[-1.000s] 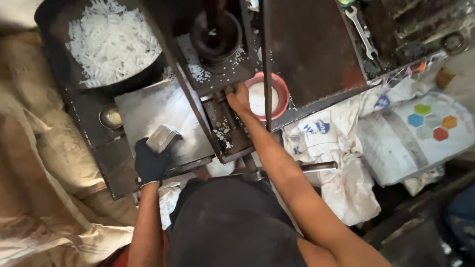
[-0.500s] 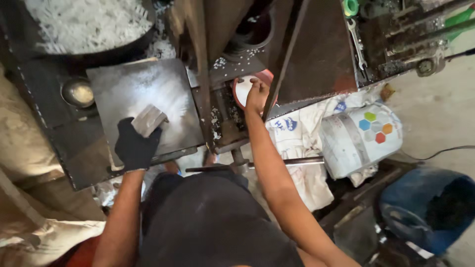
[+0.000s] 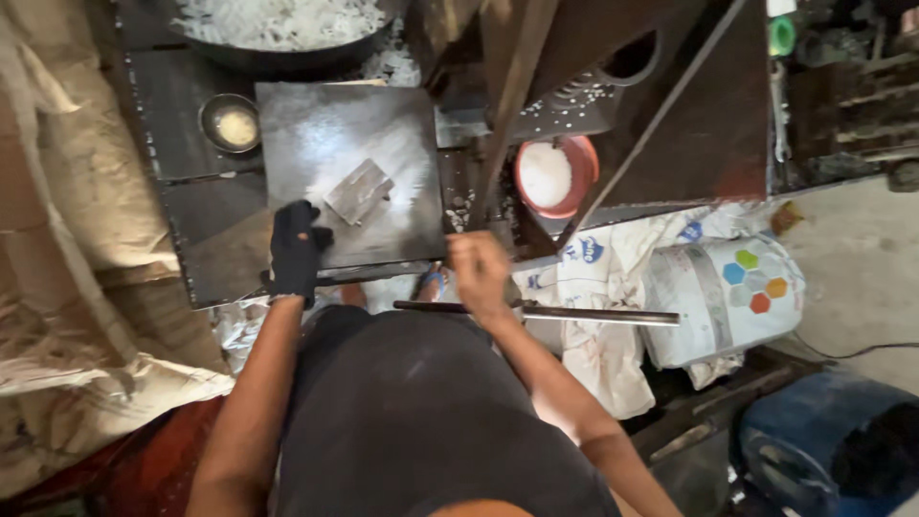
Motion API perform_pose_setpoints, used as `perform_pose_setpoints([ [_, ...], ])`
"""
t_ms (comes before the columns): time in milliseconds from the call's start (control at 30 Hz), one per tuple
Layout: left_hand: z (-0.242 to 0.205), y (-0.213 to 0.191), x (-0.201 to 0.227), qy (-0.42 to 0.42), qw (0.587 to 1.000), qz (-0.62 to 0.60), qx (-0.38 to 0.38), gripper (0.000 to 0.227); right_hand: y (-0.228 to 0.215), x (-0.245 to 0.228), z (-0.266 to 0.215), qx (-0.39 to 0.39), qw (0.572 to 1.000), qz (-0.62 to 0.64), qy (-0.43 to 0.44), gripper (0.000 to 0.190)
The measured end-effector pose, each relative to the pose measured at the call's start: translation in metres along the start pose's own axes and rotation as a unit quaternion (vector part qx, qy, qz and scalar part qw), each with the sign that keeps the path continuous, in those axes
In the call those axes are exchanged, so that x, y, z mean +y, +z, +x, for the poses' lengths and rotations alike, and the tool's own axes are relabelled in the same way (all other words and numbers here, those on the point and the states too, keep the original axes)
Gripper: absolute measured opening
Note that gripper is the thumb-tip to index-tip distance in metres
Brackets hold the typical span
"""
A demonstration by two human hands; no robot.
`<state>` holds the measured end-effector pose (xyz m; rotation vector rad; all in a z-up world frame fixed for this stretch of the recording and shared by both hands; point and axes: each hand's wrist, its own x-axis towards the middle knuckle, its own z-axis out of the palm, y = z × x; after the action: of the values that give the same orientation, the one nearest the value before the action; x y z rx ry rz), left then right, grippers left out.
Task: The person operates a manual machine by turning a crank handle and repeatedly placing small white rectangular items into a hopper. The person wears a black glove on the left hand and uses the right hand to feed items into the machine.
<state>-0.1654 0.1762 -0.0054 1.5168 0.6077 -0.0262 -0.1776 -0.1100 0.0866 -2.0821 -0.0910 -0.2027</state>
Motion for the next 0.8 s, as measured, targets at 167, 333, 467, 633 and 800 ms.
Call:
perform_pose_setpoints([
  [167, -0.013, -0.033, -0.028, -0.107, 0.982, -0.150, -0.045, 0.034, 0.095, -0.002, 0.017, -0.108, 0.990, -0.064, -0.066, 0.097],
  [333, -0.038, -0.050, -0.039, -0.111, 0.989, -0.072, -0.066, 0.029, 0.152, 0.030, 0.027, -0.056, 0.997, -0.046, 0.002, 0.115],
  [467, -0.052, -0.046, -0.045, -0.143, 0.985, -0.073, -0.067, 0.025, 0.150, 0.046, 0.024, -0.080, 0.993, -0.064, 0.056, 0.113],
  [633, -0.066, -0.025, -0.034, 0.175, 0.967, 0.110, -0.149, 0.047, 0.120, 0.049, 0.011, -0.094, 0.993, -0.061, 0.023, 0.116],
  [800, -0.068, 0.039, -0.005, 0.054, 0.977, 0.084, -0.189, 0.074, 0.084, 0.032, 0.017, -0.167, 0.986, 0.013, -0.003, 0.110],
])
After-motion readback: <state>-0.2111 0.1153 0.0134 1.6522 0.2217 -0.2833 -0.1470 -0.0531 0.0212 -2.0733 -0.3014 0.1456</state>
